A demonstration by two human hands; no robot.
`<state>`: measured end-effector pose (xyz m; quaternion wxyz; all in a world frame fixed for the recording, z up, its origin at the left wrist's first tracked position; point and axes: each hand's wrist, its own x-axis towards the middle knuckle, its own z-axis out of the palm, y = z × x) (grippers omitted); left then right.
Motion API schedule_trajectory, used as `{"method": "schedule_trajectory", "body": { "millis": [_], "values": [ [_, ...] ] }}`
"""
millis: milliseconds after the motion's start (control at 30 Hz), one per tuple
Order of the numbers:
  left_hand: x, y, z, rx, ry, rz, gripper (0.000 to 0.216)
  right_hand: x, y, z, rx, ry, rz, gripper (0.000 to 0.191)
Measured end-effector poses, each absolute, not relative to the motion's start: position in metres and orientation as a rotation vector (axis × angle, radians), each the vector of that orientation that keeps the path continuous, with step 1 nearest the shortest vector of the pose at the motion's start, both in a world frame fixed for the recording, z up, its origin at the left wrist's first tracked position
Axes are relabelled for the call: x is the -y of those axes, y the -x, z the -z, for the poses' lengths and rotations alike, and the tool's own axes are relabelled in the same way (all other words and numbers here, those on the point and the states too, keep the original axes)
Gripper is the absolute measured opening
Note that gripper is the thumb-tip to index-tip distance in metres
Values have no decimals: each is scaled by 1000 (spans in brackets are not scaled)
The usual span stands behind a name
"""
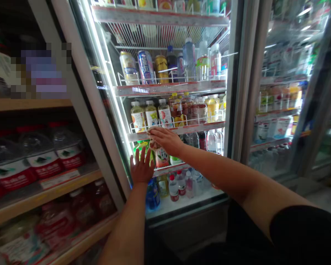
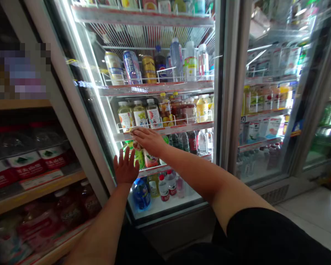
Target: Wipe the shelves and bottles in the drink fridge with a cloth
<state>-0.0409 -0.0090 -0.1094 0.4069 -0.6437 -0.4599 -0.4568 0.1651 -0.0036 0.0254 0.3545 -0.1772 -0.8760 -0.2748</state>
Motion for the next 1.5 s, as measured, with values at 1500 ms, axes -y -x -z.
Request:
{"method": "schedule_trajectory", "body": {
  "millis": [1500],
  "values": [
    [10, 42, 110, 1228, 1631, 1128, 61, -20, -273, -42, 2057, 537, 723, 45]
  ]
}}
